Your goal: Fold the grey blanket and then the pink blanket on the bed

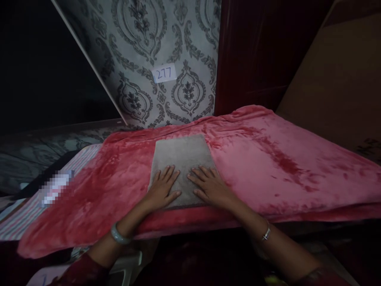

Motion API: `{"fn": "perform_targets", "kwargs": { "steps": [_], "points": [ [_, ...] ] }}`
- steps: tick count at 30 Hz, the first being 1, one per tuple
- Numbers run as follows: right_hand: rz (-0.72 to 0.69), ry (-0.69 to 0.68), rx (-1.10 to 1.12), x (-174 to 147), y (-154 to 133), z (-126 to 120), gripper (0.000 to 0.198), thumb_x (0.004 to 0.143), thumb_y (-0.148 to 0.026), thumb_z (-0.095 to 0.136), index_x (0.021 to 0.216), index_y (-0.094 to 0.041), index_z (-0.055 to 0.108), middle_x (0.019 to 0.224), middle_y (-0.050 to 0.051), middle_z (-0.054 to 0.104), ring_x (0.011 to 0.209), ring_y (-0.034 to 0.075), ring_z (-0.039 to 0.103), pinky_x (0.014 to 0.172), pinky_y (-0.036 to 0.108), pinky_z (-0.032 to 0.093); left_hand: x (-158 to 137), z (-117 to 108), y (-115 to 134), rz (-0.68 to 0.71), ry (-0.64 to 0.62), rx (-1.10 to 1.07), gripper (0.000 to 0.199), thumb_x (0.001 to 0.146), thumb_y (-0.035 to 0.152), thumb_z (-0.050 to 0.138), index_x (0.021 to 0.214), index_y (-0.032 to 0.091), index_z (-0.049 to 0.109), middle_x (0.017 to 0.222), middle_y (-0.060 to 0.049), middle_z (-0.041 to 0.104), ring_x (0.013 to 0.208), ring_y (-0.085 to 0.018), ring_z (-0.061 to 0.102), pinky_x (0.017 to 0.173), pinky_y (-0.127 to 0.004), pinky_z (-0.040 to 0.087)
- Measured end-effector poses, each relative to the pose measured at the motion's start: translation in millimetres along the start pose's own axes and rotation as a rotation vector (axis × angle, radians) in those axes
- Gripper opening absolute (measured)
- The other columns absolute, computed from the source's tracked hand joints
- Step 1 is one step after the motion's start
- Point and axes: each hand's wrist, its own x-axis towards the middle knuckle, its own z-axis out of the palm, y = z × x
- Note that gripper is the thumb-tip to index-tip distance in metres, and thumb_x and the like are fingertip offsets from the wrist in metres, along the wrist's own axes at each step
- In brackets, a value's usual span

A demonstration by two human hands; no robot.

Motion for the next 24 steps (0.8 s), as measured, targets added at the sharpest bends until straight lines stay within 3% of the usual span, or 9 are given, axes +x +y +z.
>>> {"fn": "perform_targets", "kwargs": {
  "steps": [4,8,11,16,20,22,24],
  "points": [
    [0.007,-0.047,0.055,0.5,2.2,-6.3,0.056,0.102,-0.047,0.045,0.155,-0.033,0.040,0.164,0.006,0.029,0.152,0.035,0.021,0.118,0.066,0.021,-4.9,-9.8,7.2,0.013,-0.017,-0.072,0.073,0.095,0.055,0.054,0.156,0.018,0.038,0.165,-0.019,0.024,0.155,-0.036,0.015,0.123,-0.065,0.013],
    [-0.042,-0.055,0.197,12.5,13.3,-25.2,0.052,0.104,-0.042,0.037,0.156,-0.032,0.039,0.161,0.008,0.036,0.150,0.030,0.028,0.120,0.063,0.022,-19.2,-15.3,26.4,0.195,-0.035,-0.112,0.065,0.096,0.047,0.055,0.155,0.024,0.041,0.163,-0.016,0.033,0.154,-0.030,0.025,0.125,-0.059,0.016],
    [-0.102,-0.015,0.239,39.7,21.9,-34.4,0.051,0.106,-0.037,0.033,0.156,-0.031,0.039,0.162,0.007,0.034,0.152,0.027,0.023,0.122,0.060,0.018,-22.9,-14.0,42.6,0.302,-0.080,-0.073,0.066,0.096,0.046,0.057,0.156,0.027,0.038,0.163,-0.014,0.034,0.155,-0.028,0.022,0.126,-0.058,0.015],
    [-0.219,-0.189,0.184,83.9,28.4,-23.5,0.051,0.105,-0.037,0.037,0.156,-0.031,0.038,0.165,0.004,0.026,0.155,0.027,0.013,0.123,0.060,0.011,-15.8,-1.3,51.0,0.361,-0.123,-0.074,0.063,0.097,0.045,0.054,0.156,0.032,0.036,0.166,-0.008,0.028,0.156,-0.029,0.015,0.126,-0.062,0.012],
    [-0.225,-0.205,0.135,88.0,27.9,-19.4,0.052,0.105,-0.034,0.040,0.157,-0.031,0.036,0.167,0.004,0.022,0.155,0.028,0.008,0.122,0.062,0.009,-18.8,1.7,47.3,0.364,-0.145,-0.150,0.061,0.098,0.042,0.052,0.156,0.036,0.035,0.167,-0.005,0.025,0.156,-0.029,0.013,0.125,-0.063,0.009],
    [-0.220,-0.220,0.164,86.0,25.8,-22.3,0.052,0.105,-0.036,0.041,0.157,-0.032,0.035,0.166,0.005,0.023,0.155,0.027,0.009,0.122,0.062,0.009,-22.0,-5.4,44.7,0.378,-0.162,-0.250,0.055,0.099,0.041,0.050,0.153,0.038,0.041,0.164,-0.003,0.034,0.155,-0.029,0.020,0.126,-0.062,0.010],
    [-0.220,-0.224,0.199,85.1,21.9,-24.7,0.053,0.106,-0.041,0.041,0.157,-0.032,0.035,0.167,0.005,0.022,0.155,0.027,0.010,0.123,0.061,0.009,-20.6,-19.0,40.1,0.375,-0.127,-0.421,0.045,0.102,0.040,0.043,0.146,0.038,0.052,0.156,-0.002,0.049,0.149,-0.026,0.036,0.125,-0.055,0.021]
  ]
}}
